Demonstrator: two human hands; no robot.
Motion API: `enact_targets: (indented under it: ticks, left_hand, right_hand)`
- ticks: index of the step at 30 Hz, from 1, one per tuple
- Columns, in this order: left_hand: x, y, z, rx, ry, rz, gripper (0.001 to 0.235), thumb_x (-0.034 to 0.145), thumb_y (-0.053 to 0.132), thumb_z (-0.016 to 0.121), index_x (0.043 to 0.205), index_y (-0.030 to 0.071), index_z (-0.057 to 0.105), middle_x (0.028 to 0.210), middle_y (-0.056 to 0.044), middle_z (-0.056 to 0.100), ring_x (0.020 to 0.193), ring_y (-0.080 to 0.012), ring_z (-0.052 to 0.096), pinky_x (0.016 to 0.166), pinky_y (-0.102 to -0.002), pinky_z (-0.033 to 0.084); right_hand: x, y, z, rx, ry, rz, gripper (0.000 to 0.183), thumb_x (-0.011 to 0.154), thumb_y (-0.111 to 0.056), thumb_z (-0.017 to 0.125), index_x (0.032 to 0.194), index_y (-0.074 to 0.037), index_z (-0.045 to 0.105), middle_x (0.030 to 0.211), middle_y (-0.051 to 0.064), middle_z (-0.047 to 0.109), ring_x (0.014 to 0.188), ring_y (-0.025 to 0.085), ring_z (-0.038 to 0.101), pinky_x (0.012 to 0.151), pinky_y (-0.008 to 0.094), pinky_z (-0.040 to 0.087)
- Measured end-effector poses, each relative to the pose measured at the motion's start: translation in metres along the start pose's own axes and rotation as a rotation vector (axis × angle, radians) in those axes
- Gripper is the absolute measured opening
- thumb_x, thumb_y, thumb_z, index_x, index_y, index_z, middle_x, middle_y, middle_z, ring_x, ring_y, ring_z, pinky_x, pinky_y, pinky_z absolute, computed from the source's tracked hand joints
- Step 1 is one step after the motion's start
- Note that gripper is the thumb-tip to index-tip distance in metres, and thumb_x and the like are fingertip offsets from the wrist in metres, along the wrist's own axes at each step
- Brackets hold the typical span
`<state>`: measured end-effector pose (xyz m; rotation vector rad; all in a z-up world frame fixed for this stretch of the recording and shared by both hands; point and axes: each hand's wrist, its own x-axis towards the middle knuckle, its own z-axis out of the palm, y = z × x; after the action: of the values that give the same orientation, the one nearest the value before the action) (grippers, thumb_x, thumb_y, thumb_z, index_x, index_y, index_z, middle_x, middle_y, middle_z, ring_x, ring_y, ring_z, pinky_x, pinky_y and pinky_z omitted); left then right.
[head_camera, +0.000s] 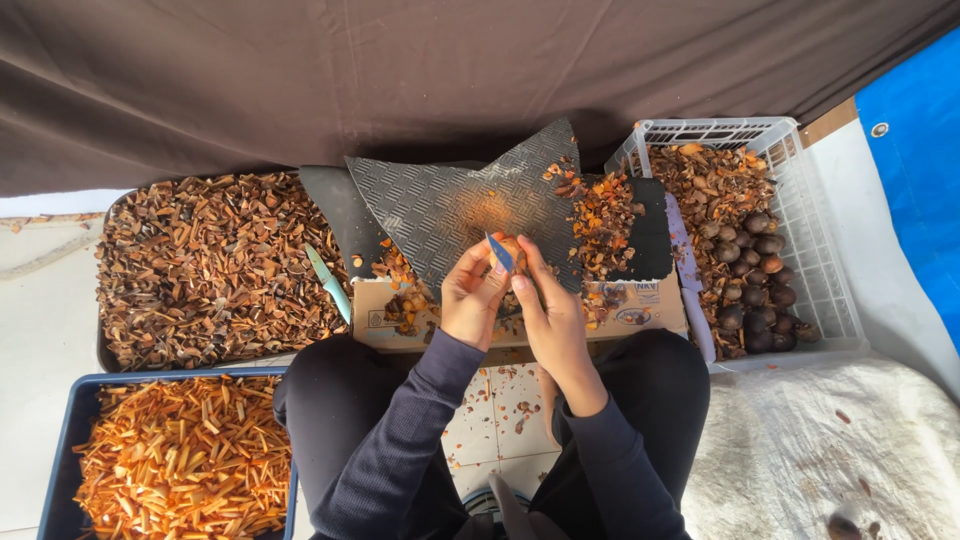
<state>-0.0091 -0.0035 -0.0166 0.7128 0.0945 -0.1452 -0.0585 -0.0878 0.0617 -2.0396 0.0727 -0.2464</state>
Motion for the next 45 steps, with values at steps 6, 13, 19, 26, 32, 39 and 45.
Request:
enact_targets:
  ticks: [6,13,19,26,32,39,45]
  left_hand:
    - [0.005,-0.016,-0.01,0.016,-0.015,0.056,0.04,0.079,0.001,0.064,0.117,-0.003,0.053,0.104,-0.019,0.059,0.096,-0.0254,0.06,0.083,-0.035,0.053]
    - [-0.002,0.004,0.007,0.01,-0.038,0.098,0.04,0.079,0.001,0.063,0.117,-0.005,0.053,0.103,-0.02,0.059,0.094,-0.0238,0.061,0.082,-0.032,0.053]
    - [0.0,-0.01,-0.002,-0.03,-0.035,0.047,0.038,0.082,0.004,0.061,0.118,-0.005,0.051,0.104,-0.018,0.059,0.094,-0.0254,0.062,0.082,-0.034,0.053]
    - [-0.005,-0.008,0.003,0.014,-0.039,0.003,0.039,0.084,0.009,0.058,0.121,-0.004,0.049,0.106,-0.019,0.059,0.097,-0.0239,0.059,0.086,-0.034,0.05]
    - [-0.008,0.017,0.018,-0.017,-0.034,0.038,0.038,0.087,0.008,0.054,0.121,-0.005,0.046,0.115,-0.027,0.052,0.108,-0.0404,0.052,0.092,-0.043,0.046]
    - [0.016,0.041,-0.006,0.253,0.166,0.108,0.031,0.086,0.015,0.058,0.115,0.003,0.054,0.103,-0.016,0.057,0.093,-0.0263,0.062,0.084,-0.035,0.051]
    - [0.024,0.046,-0.011,0.251,0.267,0.173,0.033,0.082,0.021,0.066,0.112,0.009,0.058,0.099,-0.011,0.061,0.084,-0.0152,0.061,0.077,-0.025,0.051]
  right_hand:
    - [0.007,0.057,0.012,0.174,0.022,0.066,0.035,0.093,-0.026,0.044,0.127,-0.02,0.052,0.051,0.002,0.053,0.051,0.008,0.05,0.053,0.02,0.043]
    - [0.002,0.027,0.006,0.216,-0.06,0.072,0.043,0.092,-0.028,0.045,0.133,-0.018,0.042,0.048,0.002,0.048,0.047,0.009,0.046,0.049,0.022,0.041]
    - [-0.001,-0.001,0.012,-0.162,0.132,0.069,0.04,0.091,-0.035,0.045,0.129,-0.024,0.049,0.098,0.017,0.066,0.088,0.031,0.063,0.076,0.039,0.05]
    - [0.006,0.045,0.009,0.075,0.137,0.21,0.038,0.093,-0.036,0.043,0.124,-0.017,0.054,0.087,0.004,0.055,0.082,0.015,0.051,0.072,0.029,0.042]
    - [0.0,0.02,-0.006,0.235,0.006,0.179,0.043,0.096,-0.025,0.03,0.139,-0.022,0.03,0.051,-0.004,0.039,0.046,0.004,0.037,0.046,0.014,0.033]
    - [0.003,0.023,-0.019,-0.267,-0.13,0.303,0.055,0.085,-0.015,0.05,0.138,-0.011,0.038,0.104,0.021,0.062,0.086,0.028,0.062,0.075,0.038,0.048]
    - [0.0,-0.007,-0.008,-0.266,-0.258,0.182,0.058,0.087,-0.002,0.04,0.141,-0.012,0.023,0.076,0.016,0.065,0.068,0.029,0.063,0.063,0.036,0.052]
